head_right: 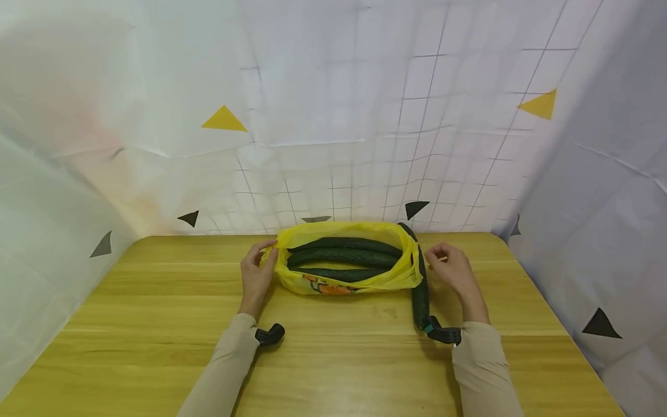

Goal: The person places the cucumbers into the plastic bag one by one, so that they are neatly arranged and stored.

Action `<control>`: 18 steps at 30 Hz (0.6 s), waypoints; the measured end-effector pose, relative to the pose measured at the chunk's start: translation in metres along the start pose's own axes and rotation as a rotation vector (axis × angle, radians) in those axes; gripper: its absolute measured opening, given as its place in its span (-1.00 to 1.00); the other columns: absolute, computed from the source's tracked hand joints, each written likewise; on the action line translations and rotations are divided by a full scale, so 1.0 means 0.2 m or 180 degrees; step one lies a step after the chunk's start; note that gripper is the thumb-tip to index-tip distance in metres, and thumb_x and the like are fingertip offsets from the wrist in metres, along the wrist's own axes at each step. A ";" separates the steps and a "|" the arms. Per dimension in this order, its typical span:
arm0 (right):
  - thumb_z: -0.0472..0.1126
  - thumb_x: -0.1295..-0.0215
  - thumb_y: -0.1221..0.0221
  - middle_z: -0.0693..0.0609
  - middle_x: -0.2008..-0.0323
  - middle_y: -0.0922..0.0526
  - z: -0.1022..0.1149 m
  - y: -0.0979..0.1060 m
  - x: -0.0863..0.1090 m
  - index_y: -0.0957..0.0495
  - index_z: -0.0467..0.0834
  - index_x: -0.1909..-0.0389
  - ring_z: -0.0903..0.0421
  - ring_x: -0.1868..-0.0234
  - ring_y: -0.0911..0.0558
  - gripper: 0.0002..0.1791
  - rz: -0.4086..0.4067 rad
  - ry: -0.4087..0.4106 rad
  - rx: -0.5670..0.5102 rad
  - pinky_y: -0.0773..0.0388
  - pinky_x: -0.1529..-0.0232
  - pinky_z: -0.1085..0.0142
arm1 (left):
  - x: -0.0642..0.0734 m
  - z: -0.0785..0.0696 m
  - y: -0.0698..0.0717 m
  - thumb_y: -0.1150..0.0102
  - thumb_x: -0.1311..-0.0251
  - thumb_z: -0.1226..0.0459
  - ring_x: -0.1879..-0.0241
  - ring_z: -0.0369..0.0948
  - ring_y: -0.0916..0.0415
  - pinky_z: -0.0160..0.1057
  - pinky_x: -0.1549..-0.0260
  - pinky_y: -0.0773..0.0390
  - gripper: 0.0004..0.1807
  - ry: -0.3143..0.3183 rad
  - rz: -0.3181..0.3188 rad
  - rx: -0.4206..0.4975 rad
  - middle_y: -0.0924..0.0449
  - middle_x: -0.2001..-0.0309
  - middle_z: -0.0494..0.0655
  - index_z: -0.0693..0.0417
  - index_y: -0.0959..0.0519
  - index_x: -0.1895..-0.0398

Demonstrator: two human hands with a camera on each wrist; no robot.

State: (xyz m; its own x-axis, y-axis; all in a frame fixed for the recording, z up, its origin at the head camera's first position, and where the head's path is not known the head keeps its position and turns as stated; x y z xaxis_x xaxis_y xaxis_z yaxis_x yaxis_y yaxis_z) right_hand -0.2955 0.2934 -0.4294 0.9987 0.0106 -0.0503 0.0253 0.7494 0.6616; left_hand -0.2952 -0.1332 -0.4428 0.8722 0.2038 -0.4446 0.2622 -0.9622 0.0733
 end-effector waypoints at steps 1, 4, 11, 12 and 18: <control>0.00 -0.42 0.04 -0.31 0.00 -0.54 -0.01 0.00 0.00 -0.45 -0.32 -0.02 -0.06 0.18 -0.64 -0.55 0.0024 -0.0030 -0.0016 -0.59 0.28 0.34 | 0.00 0.00 0.00 -0.14 -0.24 0.37 -0.15 0.09 -0.42 0.03 -0.25 -0.33 -0.73 0.0001 -0.0004 0.0005 -0.52 -0.04 0.28 0.28 -0.58 0.01; -0.02 -0.43 0.05 -0.34 -0.01 -0.53 -0.01 -0.02 0.00 -0.42 -0.34 -0.05 -0.10 0.15 -0.63 -0.54 0.0114 -0.0075 -0.0063 -0.60 0.27 0.29 | 0.00 0.00 0.00 -0.15 -0.24 0.37 -0.14 0.07 -0.42 0.03 -0.24 -0.33 -0.73 0.0033 -0.0011 0.0007 -0.53 -0.03 0.27 0.29 -0.57 0.01; -0.07 -0.44 0.06 -0.37 -0.04 -0.46 -0.01 -0.05 0.00 -0.34 -0.37 -0.11 -0.10 0.11 -0.56 -0.55 0.0367 -0.0053 -0.0089 -0.55 0.24 0.29 | 0.00 0.00 0.00 -0.15 -0.24 0.37 -0.13 -0.02 -0.44 -0.01 -0.22 -0.35 -0.72 0.0063 -0.0016 -0.0027 -0.54 -0.04 0.23 0.27 -0.57 0.00; -0.07 -0.45 0.06 -0.38 -0.07 -0.43 -0.01 -0.05 0.01 -0.31 -0.38 -0.13 -0.09 0.12 -0.56 -0.53 0.0414 -0.0061 -0.0110 -0.55 0.24 0.28 | 0.00 0.00 0.00 -0.15 -0.24 0.37 -0.14 -0.01 -0.44 -0.01 -0.22 -0.36 -0.72 0.0061 -0.0015 -0.0029 -0.54 -0.04 0.23 0.27 -0.57 0.00; -0.03 -0.45 0.08 -0.45 -0.15 -0.35 -0.02 -0.07 0.01 -0.21 -0.39 -0.25 -0.03 0.18 -0.60 -0.44 0.0594 -0.0160 -0.0205 -0.62 0.24 0.22 | 0.00 0.00 0.00 -0.14 -0.24 0.37 -0.14 -0.03 -0.44 -0.04 -0.22 -0.35 -0.73 0.0063 -0.0013 -0.0047 -0.54 -0.04 0.21 0.26 -0.58 0.01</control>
Point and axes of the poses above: each hand's wrist, its own x-axis away from the middle knuckle, its own y-axis out of the back of the hand, z = x × y, the point moved 5 cm from there along -x, towards the middle knuckle
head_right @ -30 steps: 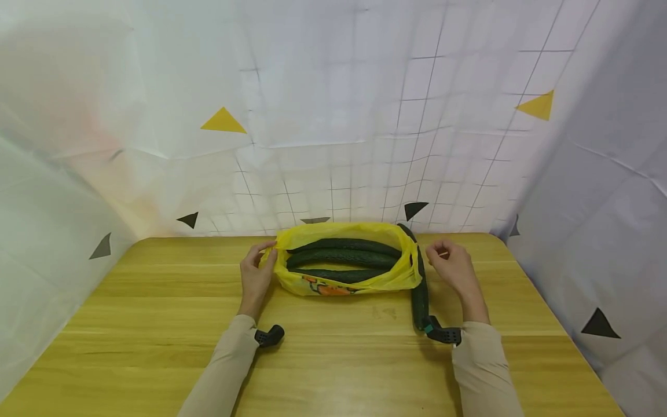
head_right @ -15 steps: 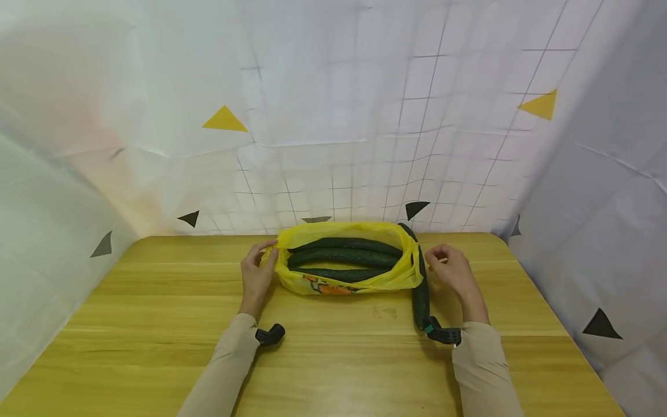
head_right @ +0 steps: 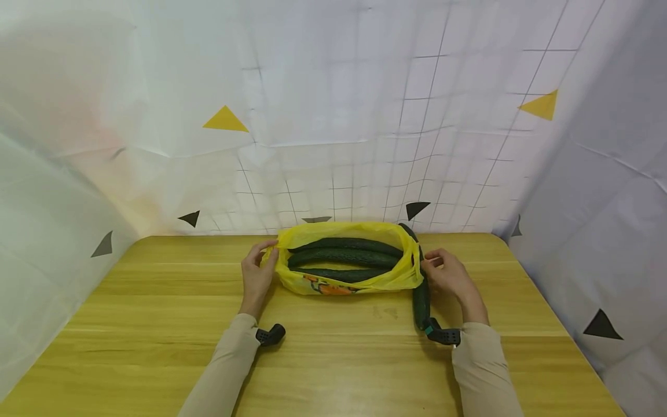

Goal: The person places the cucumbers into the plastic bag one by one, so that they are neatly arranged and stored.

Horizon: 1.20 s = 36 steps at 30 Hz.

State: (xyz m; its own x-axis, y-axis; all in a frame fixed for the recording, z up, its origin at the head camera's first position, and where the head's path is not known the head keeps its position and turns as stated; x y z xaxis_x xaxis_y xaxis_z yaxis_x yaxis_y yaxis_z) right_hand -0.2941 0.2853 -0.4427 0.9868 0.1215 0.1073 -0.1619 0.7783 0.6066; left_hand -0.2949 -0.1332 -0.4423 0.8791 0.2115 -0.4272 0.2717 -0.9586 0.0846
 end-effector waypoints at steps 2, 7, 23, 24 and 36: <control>-0.03 -0.44 0.08 -0.46 -0.14 -0.35 0.00 -0.01 0.00 -0.19 -0.40 -0.28 0.00 0.18 -0.61 -0.40 0.0041 -0.0013 0.0036 -0.62 0.23 0.23 | 0.00 0.00 0.00 -0.15 -0.24 0.36 -0.14 -0.04 -0.44 -0.05 -0.22 -0.36 -0.73 0.0009 0.0002 -0.0002 -0.54 -0.04 0.21 0.25 -0.58 0.01; -0.04 -0.42 0.07 -0.49 -0.10 -0.37 -0.01 -0.03 -0.01 -0.16 -0.45 -0.30 0.00 0.19 -0.62 -0.36 0.0153 -0.0037 0.0200 -0.62 0.21 0.23 | 0.00 0.00 0.00 -0.15 -0.24 0.37 -0.15 -0.04 -0.43 -0.05 -0.23 -0.36 -0.73 0.0009 0.0011 0.0022 -0.54 -0.05 0.21 0.25 -0.58 0.01; -0.05 -0.38 0.01 -0.48 -0.07 -0.43 -0.02 -0.05 -0.03 -0.19 -0.49 -0.28 -0.01 0.22 -0.61 -0.34 0.0190 -0.0075 0.0639 -0.55 0.24 0.28 | 0.00 0.01 0.00 -0.14 -0.25 0.36 -0.18 0.05 -0.41 0.00 -0.25 -0.33 -0.72 0.0012 0.0024 0.0042 -0.51 -0.07 0.26 0.27 -0.57 0.00; -0.06 -0.38 0.00 -0.48 -0.06 -0.44 -0.02 -0.05 -0.03 -0.19 -0.49 -0.28 0.00 0.22 -0.60 -0.34 0.0179 -0.0066 0.0665 -0.55 0.25 0.29 | 0.00 0.01 0.00 -0.14 -0.24 0.36 -0.17 0.07 -0.41 0.00 -0.25 -0.33 -0.72 0.0011 0.0023 0.0041 -0.51 -0.06 0.26 0.27 -0.57 0.00; 0.00 -0.35 -0.04 -0.46 -0.07 -0.45 -0.01 -0.05 -0.04 -0.25 -0.47 -0.26 -0.15 0.08 -0.55 -0.32 0.0112 -0.0088 0.0777 -0.54 0.11 0.14 | -0.01 0.00 0.00 -0.14 -0.24 0.38 -0.16 0.07 -0.41 0.00 -0.24 -0.33 -0.73 0.0022 0.0024 0.0065 -0.53 -0.03 0.26 0.28 -0.57 0.01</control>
Point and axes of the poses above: each hand's wrist, its own x-axis away from the middle knuckle, its own y-axis out of the back of the hand, z = x × y, the point moved 5 cm from there along -x, towards the middle knuckle
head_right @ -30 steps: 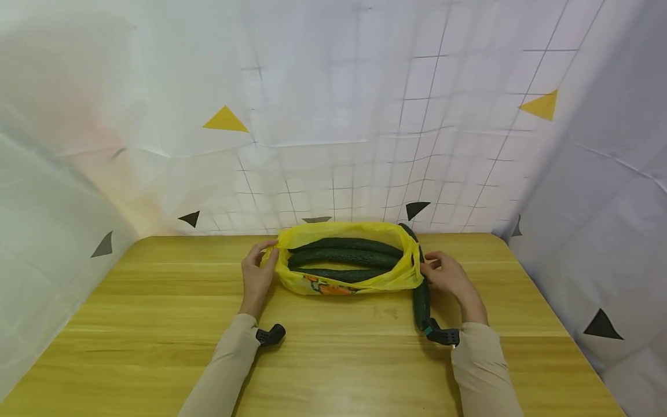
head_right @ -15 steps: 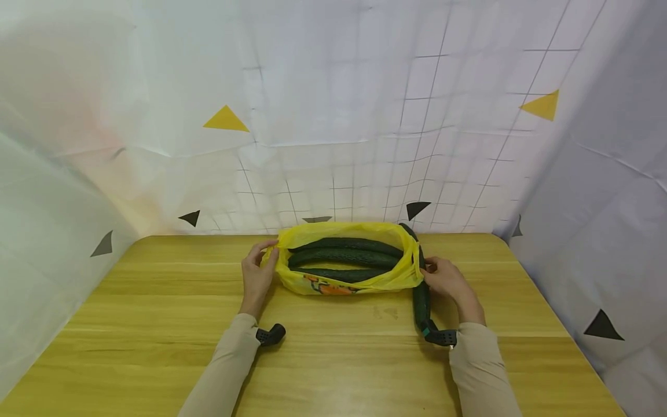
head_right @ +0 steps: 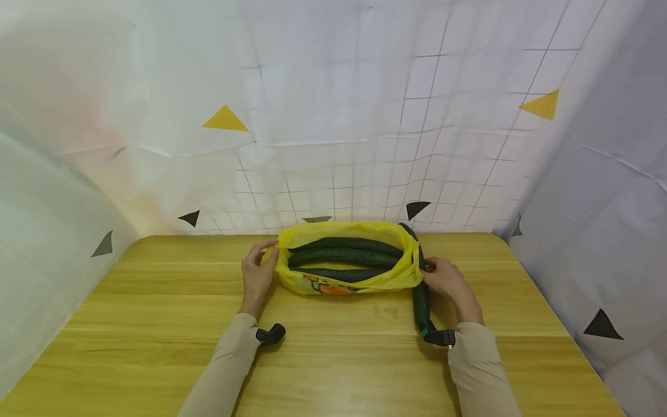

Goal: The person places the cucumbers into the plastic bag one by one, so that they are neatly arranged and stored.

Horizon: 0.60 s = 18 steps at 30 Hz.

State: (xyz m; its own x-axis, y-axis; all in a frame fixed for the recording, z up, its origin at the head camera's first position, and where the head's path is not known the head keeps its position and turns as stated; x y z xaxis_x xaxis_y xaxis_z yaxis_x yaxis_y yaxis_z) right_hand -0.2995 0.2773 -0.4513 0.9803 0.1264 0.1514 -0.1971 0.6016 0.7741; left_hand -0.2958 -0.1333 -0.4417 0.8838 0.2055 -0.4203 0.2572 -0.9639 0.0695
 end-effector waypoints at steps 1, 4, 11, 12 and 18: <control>0.00 -0.34 -0.04 -0.46 -0.07 -0.45 0.00 0.00 0.00 -0.25 -0.47 -0.26 -0.18 0.06 -0.54 -0.31 -0.0007 0.0000 0.0002 -0.54 0.09 0.10 | 0.00 0.00 0.00 -0.14 -0.24 0.38 -0.17 0.08 -0.40 0.00 -0.24 -0.33 -0.73 0.0005 0.0004 0.0009 -0.52 -0.04 0.27 0.28 -0.57 0.00; -0.01 -0.34 -0.04 -0.47 -0.08 -0.45 0.00 0.00 0.00 -0.25 -0.47 -0.26 -0.24 0.00 -0.52 -0.32 -0.0020 0.0004 0.0011 -0.51 0.03 0.02 | 0.00 0.00 0.00 -0.14 -0.24 0.37 -0.18 0.09 -0.39 0.01 -0.25 -0.32 -0.72 0.0017 0.0010 0.0008 -0.52 -0.05 0.27 0.27 -0.57 0.00; -0.15 -0.21 -0.08 -0.46 -0.05 -0.47 0.02 0.00 0.01 -0.24 -0.48 -0.25 -0.18 0.07 -0.54 -0.33 0.0004 0.0008 0.0042 -0.53 0.10 0.12 | 0.01 0.00 0.00 -0.13 -0.25 0.36 -0.18 0.07 -0.39 0.00 -0.25 -0.32 -0.72 0.0036 0.0004 -0.0020 -0.52 -0.06 0.25 0.26 -0.57 -0.01; -0.17 -0.18 -0.09 -0.46 -0.04 -0.48 0.02 0.00 0.01 -0.24 -0.49 -0.25 -0.16 0.09 -0.54 -0.33 0.0004 0.0021 0.0052 -0.53 0.12 0.14 | 0.01 0.00 0.00 -0.14 -0.25 0.35 -0.18 0.06 -0.40 0.00 -0.24 -0.32 -0.72 0.0039 0.0001 -0.0023 -0.52 -0.06 0.25 0.26 -0.57 -0.01; -0.15 -0.16 -0.11 -0.45 -0.05 -0.50 0.02 0.00 0.00 -0.26 -0.47 -0.25 -0.18 0.05 -0.55 -0.31 -0.0034 -0.0007 0.0107 -0.53 0.07 0.09 | 0.01 0.00 0.00 -0.14 -0.25 0.36 -0.16 0.05 -0.41 -0.01 -0.23 -0.34 -0.72 -0.0003 -0.0011 -0.0038 -0.53 -0.04 0.24 0.26 -0.57 0.00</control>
Point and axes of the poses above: each hand's wrist, its own x-axis away from the middle knuckle, its own y-axis out of the back of the hand, z = x × y, the point moved 5 cm from there along -x, towards the middle knuckle
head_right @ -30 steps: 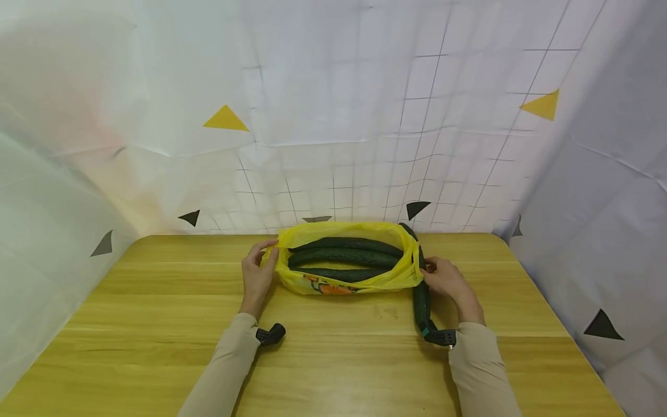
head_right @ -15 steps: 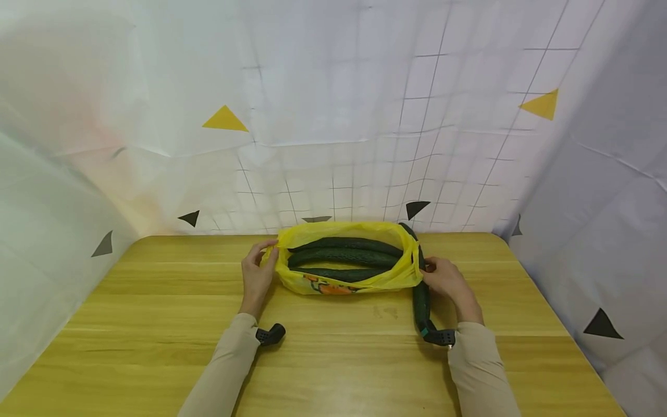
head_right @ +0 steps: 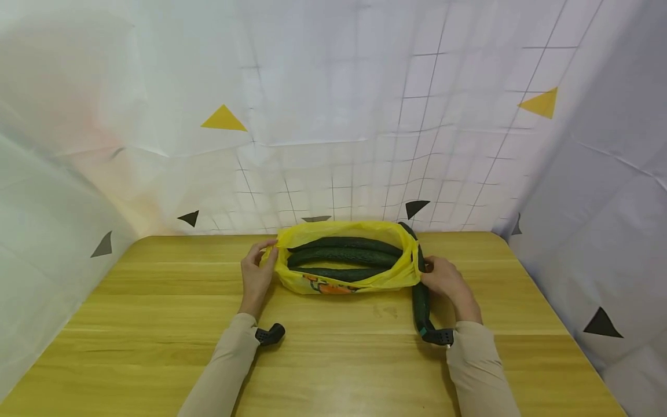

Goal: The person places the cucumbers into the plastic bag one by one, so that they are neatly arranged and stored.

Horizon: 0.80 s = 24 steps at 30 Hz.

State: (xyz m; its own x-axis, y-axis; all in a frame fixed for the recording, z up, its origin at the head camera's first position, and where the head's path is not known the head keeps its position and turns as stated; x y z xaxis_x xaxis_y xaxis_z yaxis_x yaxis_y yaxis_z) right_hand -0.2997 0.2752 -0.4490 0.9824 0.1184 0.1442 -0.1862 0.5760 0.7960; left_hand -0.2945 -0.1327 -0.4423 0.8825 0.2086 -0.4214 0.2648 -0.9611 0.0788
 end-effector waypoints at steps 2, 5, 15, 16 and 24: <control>-0.13 -0.16 -0.11 -0.44 -0.06 -0.50 0.00 0.00 0.00 -0.27 -0.46 -0.25 -0.20 0.02 -0.54 -0.31 -0.0027 -0.0023 0.0003 -0.52 0.04 0.06 | 0.00 0.00 0.00 -0.14 -0.24 0.37 -0.16 0.06 -0.41 0.00 -0.22 -0.35 -0.73 -0.0026 -0.0008 -0.0005 -0.53 -0.04 0.24 0.26 -0.57 0.00; -0.10 -0.17 -0.11 -0.43 -0.06 -0.50 -0.01 0.00 -0.01 -0.29 -0.46 -0.23 -0.23 0.01 -0.53 -0.31 -0.0083 -0.0024 0.0020 -0.51 0.02 0.02 | 0.00 0.00 0.00 -0.13 -0.24 0.38 -0.17 0.07 -0.41 0.00 -0.21 -0.35 -0.73 -0.0063 -0.0018 0.0004 -0.53 -0.04 0.26 0.27 -0.57 0.01; 0.08 -0.27 -0.07 -0.44 -0.07 -0.48 -0.05 0.01 -0.01 -0.30 -0.47 -0.21 -0.29 -0.05 -0.49 -0.26 -0.0165 -0.0065 -0.0066 -0.47 -0.04 -0.04 | 0.00 0.00 0.00 -0.14 -0.24 0.38 -0.15 0.03 -0.42 -0.05 -0.21 -0.37 -0.73 -0.0027 0.0003 0.0001 -0.54 -0.04 0.22 0.27 -0.57 0.00; 0.08 -0.27 -0.07 -0.44 -0.08 -0.48 -0.05 0.01 -0.01 -0.30 -0.47 -0.21 -0.29 -0.06 -0.48 -0.26 -0.0160 -0.0066 -0.0077 -0.46 -0.04 -0.05 | 0.00 0.00 0.00 -0.14 -0.24 0.38 -0.15 0.03 -0.42 -0.05 -0.21 -0.37 -0.73 -0.0025 0.0000 -0.0001 -0.54 -0.04 0.22 0.28 -0.57 0.00; 0.03 -0.33 -0.02 -0.49 -0.09 -0.42 -0.04 0.02 0.01 -0.24 -0.51 -0.23 -0.31 -0.05 -0.46 -0.28 -0.0120 -0.0075 -0.0146 -0.46 -0.03 -0.08 | 0.00 0.00 0.00 -0.13 -0.24 0.37 -0.16 0.02 -0.42 -0.02 -0.23 -0.34 -0.72 -0.0011 -0.0006 0.0013 -0.54 -0.04 0.22 0.28 -0.57 0.00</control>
State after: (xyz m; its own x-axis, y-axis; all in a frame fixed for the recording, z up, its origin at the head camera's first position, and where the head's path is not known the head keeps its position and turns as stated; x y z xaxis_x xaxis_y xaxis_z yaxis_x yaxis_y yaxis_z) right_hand -0.2984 0.2848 -0.4494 0.9887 0.0771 0.1288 -0.1488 0.6162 0.7734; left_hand -0.2951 -0.1332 -0.4430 0.8806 0.2098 -0.4248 0.2649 -0.9614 0.0743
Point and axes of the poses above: each hand's wrist, its own x-axis away from the middle knuckle, its own y-axis out of the back of the hand, z = x × y, the point moved 5 cm from there along -x, towards the middle knuckle
